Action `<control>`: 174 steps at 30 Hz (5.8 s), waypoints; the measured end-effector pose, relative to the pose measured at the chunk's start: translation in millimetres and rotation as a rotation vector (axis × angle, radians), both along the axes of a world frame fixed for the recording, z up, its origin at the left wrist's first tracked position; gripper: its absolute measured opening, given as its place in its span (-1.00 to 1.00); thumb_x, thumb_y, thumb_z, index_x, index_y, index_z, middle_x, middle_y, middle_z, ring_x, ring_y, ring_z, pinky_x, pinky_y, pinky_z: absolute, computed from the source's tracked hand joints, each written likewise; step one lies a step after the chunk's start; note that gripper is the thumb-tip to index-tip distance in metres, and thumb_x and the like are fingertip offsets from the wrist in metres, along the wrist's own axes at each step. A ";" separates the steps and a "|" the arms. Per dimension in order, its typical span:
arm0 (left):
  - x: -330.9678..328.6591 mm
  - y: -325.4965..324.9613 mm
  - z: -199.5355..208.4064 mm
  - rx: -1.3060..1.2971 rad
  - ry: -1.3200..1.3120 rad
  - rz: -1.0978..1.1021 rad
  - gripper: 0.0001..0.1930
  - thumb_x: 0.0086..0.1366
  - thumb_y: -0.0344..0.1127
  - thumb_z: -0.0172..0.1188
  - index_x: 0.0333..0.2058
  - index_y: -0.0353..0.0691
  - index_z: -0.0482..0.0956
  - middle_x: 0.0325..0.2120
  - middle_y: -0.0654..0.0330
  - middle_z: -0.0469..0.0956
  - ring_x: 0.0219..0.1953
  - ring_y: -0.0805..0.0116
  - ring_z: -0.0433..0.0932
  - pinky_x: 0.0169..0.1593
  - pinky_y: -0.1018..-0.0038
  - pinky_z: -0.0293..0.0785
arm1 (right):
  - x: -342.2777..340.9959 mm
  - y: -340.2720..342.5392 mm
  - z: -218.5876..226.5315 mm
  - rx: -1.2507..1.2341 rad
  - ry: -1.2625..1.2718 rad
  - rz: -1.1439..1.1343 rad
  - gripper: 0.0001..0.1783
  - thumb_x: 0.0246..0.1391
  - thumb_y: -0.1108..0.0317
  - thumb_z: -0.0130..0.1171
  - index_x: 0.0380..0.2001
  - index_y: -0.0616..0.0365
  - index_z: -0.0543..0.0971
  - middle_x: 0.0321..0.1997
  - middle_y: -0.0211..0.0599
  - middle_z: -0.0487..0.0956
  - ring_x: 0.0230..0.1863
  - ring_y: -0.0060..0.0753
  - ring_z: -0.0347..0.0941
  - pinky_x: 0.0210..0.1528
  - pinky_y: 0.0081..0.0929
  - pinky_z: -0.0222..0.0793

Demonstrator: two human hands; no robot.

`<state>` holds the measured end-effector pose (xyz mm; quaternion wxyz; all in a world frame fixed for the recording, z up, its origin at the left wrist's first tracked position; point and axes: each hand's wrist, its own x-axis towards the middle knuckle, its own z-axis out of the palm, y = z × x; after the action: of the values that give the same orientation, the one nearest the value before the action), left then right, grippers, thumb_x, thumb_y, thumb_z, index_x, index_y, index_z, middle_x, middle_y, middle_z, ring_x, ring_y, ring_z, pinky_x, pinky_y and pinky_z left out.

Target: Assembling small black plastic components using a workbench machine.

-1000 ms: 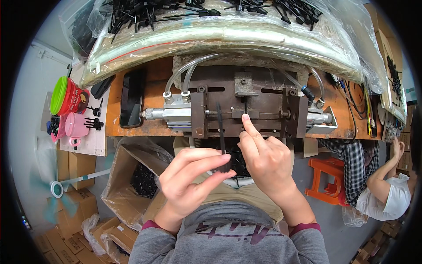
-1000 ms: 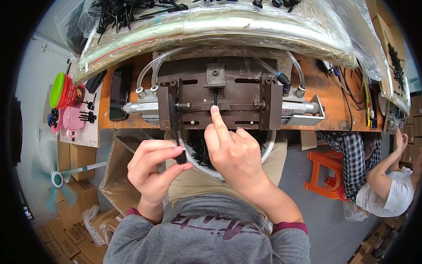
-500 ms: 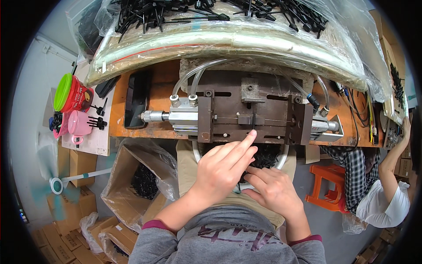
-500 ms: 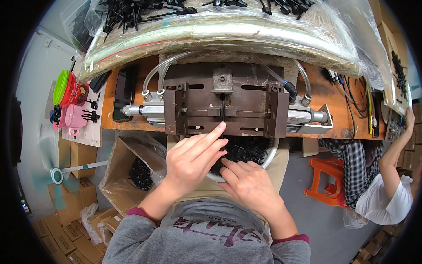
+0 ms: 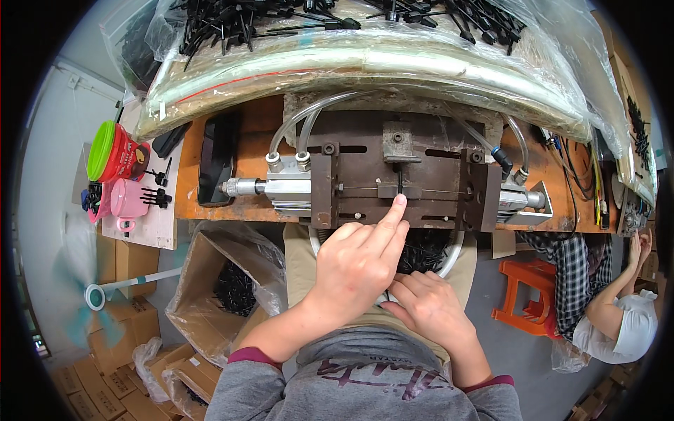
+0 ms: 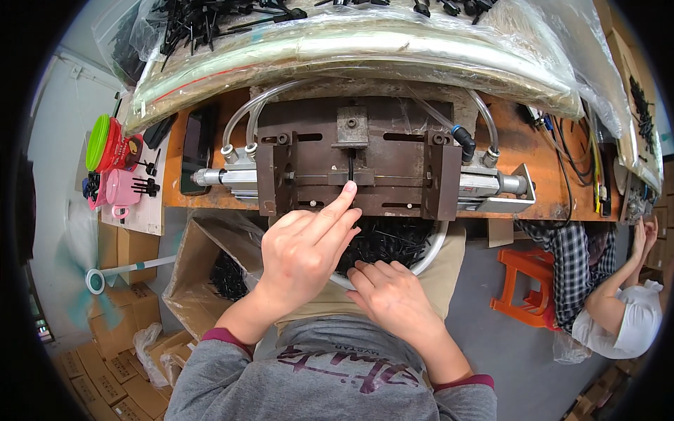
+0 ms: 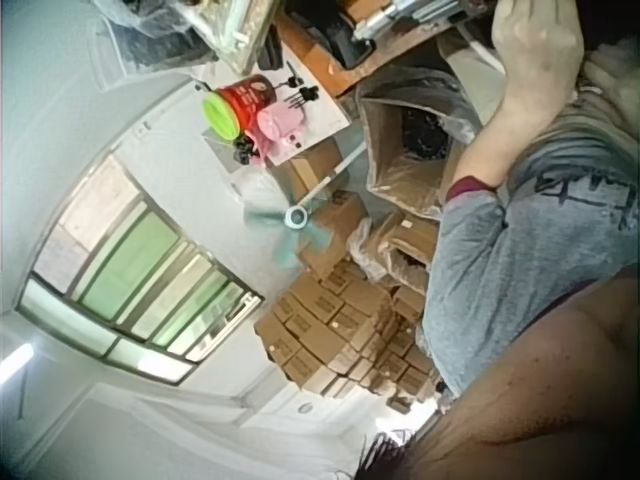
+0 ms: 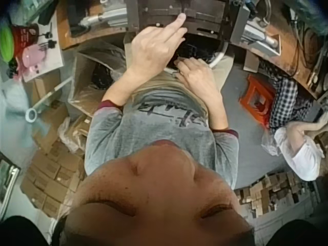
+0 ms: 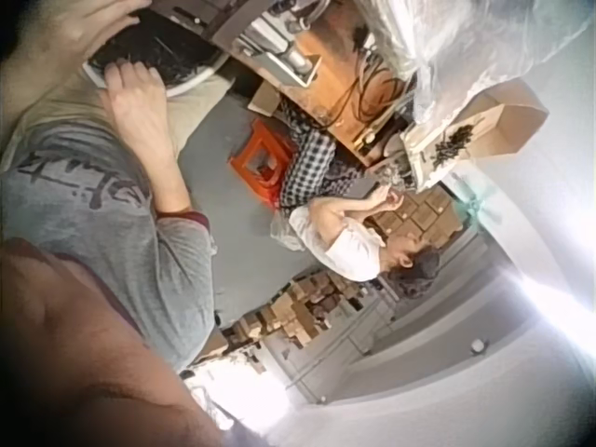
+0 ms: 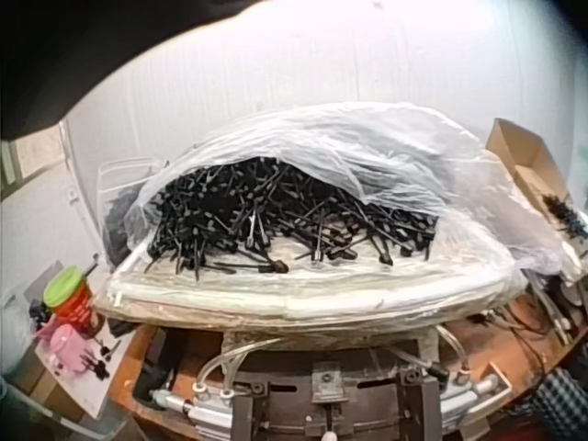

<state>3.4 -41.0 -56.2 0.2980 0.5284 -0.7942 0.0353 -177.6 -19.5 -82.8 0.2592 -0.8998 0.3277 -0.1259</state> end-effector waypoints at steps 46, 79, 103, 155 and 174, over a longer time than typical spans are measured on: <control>-56.3 47.1 95.7 -0.398 2.348 -1.037 -0.40 0.16 0.11 0.25 0.13 -0.01 0.46 0.20 0.20 0.26 0.09 0.26 0.20 0.26 0.23 0.13 | 14.0 15.9 -10.9 -0.192 -0.415 -0.062 -0.79 -0.23 0.49 0.39 -0.43 0.18 0.59 -0.49 -0.37 0.60 -0.56 -0.39 0.45 -0.50 -0.46 0.25; -29.6 15.4 68.8 -1.328 1.110 0.298 -0.51 -0.07 -0.38 0.39 -0.15 0.09 0.39 -0.22 0.41 0.16 -0.21 0.42 0.26 0.22 0.29 0.07 | 24.7 18.7 -2.0 -0.140 -0.316 -0.051 -0.73 -0.19 0.49 0.40 -0.34 0.26 0.60 -0.45 -0.28 0.61 -0.53 -0.34 0.47 -0.47 -0.44 0.27; 24.3 28.0 32.2 0.333 1.601 -0.132 -0.78 0.40 -0.31 0.10 -0.27 -0.42 0.54 -0.57 -0.06 0.61 -0.70 0.34 0.52 -0.59 0.54 0.47 | 16.3 16.4 2.2 -0.185 -0.358 -0.054 -0.74 -0.18 0.46 0.40 -0.33 0.25 0.62 -0.51 -0.33 0.58 -0.58 -0.41 0.44 -0.51 -0.48 0.28; 33.0 25.0 24.0 0.669 1.807 -0.375 -0.82 0.16 -0.45 0.26 -0.46 -0.40 0.42 -0.53 0.08 0.42 -0.68 0.58 0.27 -0.67 0.65 0.37 | 16.1 12.4 7.5 -0.216 -0.402 -0.030 -0.75 -0.22 0.55 0.31 -0.35 0.25 0.63 -0.51 -0.34 0.58 -0.57 -0.43 0.46 -0.50 -0.52 0.31; 14.5 35.7 13.4 0.241 1.217 -0.078 -0.73 -0.15 -0.59 0.52 -0.62 -0.26 0.53 -0.63 0.20 0.55 -0.56 0.54 0.52 -0.50 0.66 0.36 | 36.1 0.1 46.4 0.809 -1.118 -0.377 -0.72 -0.01 0.58 0.36 -0.19 0.42 0.58 -0.29 -0.18 0.64 -0.36 -0.50 0.59 -0.29 -0.60 0.53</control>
<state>17.9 -5.3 -42.8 0.6366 0.4545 -0.4989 -0.3733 -141.5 -19.5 -36.5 0.6756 -0.4618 0.3167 -0.4796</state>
